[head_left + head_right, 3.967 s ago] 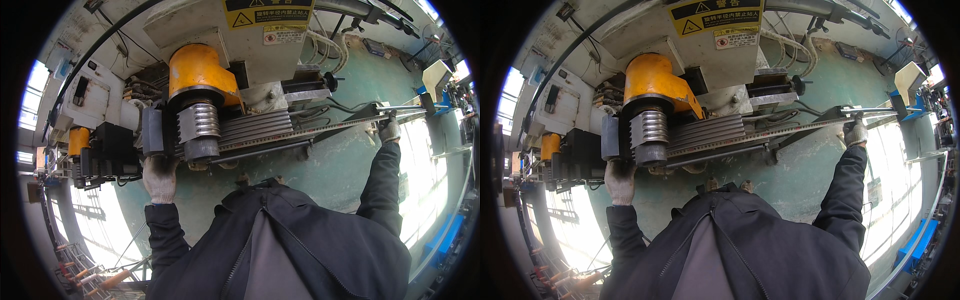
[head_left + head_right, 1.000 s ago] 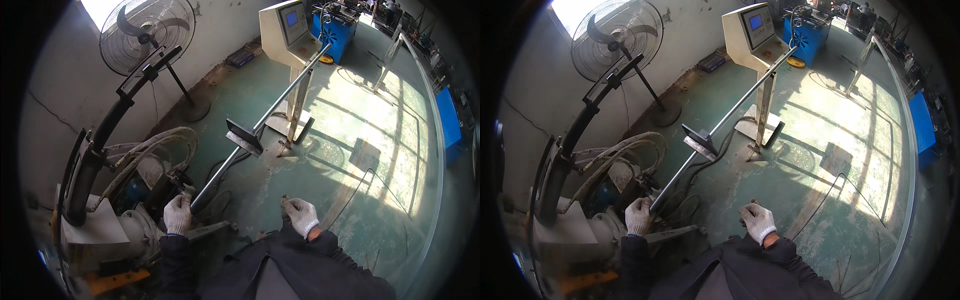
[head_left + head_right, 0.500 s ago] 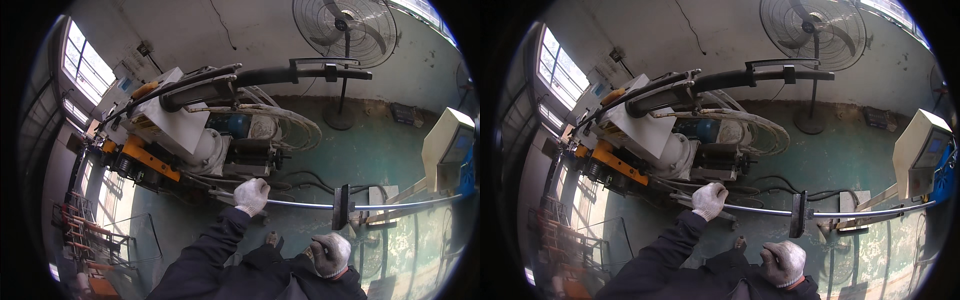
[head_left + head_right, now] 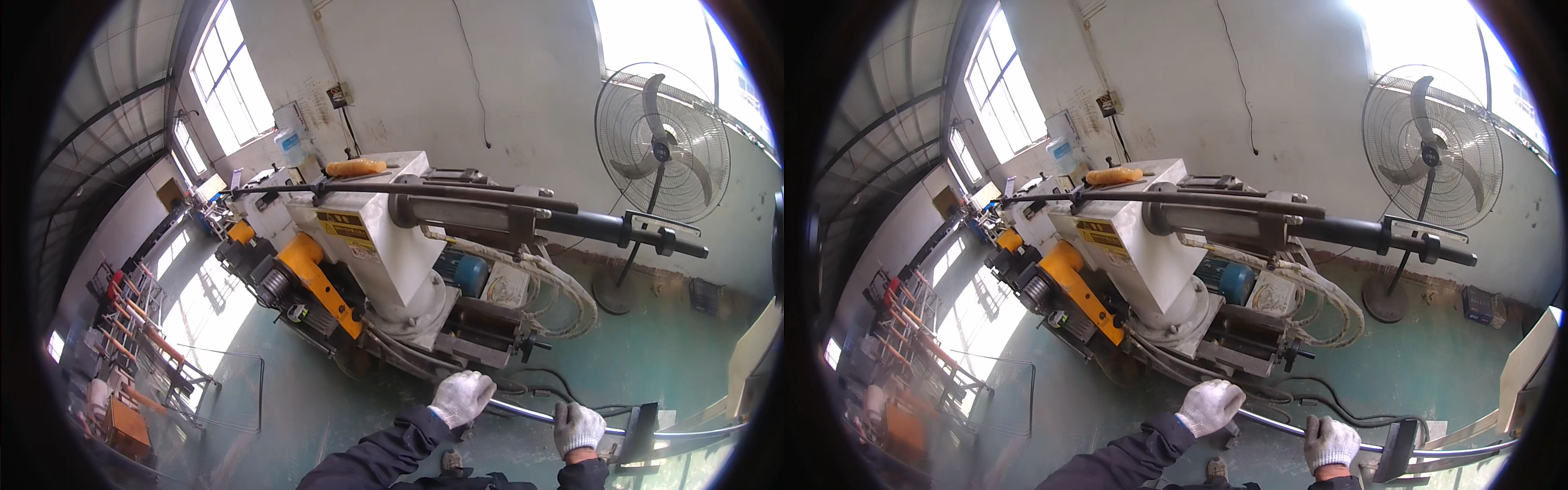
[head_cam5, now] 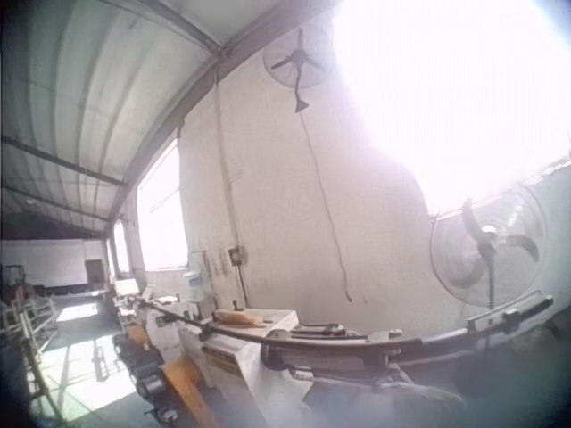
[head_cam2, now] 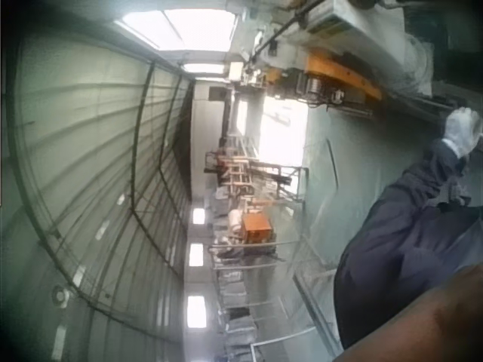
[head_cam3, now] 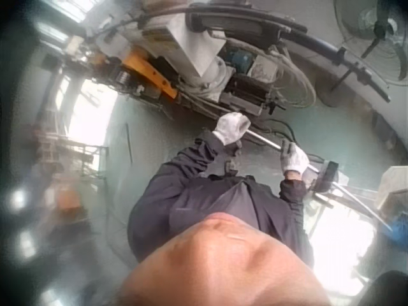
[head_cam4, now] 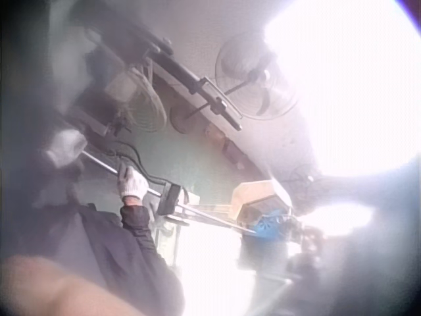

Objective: The person bends long metal rods into rectangular shapes using a manual bender and a wooden jig. They measure the rods with a tape measure, cut them with a chop saw, and repeatedly bend and stack the finished pieces.

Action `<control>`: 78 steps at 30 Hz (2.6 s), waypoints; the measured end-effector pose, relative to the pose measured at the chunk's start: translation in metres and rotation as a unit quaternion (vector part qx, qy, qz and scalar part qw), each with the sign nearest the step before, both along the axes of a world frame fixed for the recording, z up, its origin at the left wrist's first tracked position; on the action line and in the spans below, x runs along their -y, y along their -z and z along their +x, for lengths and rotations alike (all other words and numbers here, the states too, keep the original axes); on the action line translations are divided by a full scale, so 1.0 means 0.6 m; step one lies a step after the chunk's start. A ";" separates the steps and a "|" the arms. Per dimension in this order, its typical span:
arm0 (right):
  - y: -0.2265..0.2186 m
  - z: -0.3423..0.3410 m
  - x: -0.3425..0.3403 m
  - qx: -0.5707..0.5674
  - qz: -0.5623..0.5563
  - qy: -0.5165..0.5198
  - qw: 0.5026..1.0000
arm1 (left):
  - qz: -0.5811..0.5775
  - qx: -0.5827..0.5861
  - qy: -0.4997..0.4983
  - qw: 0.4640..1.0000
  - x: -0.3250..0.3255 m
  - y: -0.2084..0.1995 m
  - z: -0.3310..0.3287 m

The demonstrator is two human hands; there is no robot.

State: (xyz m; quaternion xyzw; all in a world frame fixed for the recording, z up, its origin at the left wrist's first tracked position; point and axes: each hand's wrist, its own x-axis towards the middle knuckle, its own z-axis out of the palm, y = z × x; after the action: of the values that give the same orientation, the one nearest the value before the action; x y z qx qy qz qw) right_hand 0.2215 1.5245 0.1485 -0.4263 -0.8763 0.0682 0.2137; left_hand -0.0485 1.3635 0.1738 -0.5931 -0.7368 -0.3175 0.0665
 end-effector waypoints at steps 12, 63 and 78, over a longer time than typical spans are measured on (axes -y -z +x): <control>-0.046 -0.219 0.007 -0.033 -0.164 -0.176 0.970 | -0.042 0.090 0.015 0.995 0.010 0.011 -0.033; 0.376 -1.084 0.971 0.455 -0.194 -0.210 0.843 | 0.396 0.515 -0.707 0.281 1.694 0.440 -0.342; 0.314 -1.741 1.898 0.336 -0.378 -0.529 0.681 | 0.468 0.384 -0.763 0.229 2.300 0.341 -0.599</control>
State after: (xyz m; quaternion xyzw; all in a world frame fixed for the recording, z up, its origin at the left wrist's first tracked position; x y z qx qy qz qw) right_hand -0.8232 0.3859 -0.0397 0.0695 -0.8685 0.3476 -0.3464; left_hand -0.4081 -0.0167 -0.0307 0.5794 -0.4978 -0.5943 0.2519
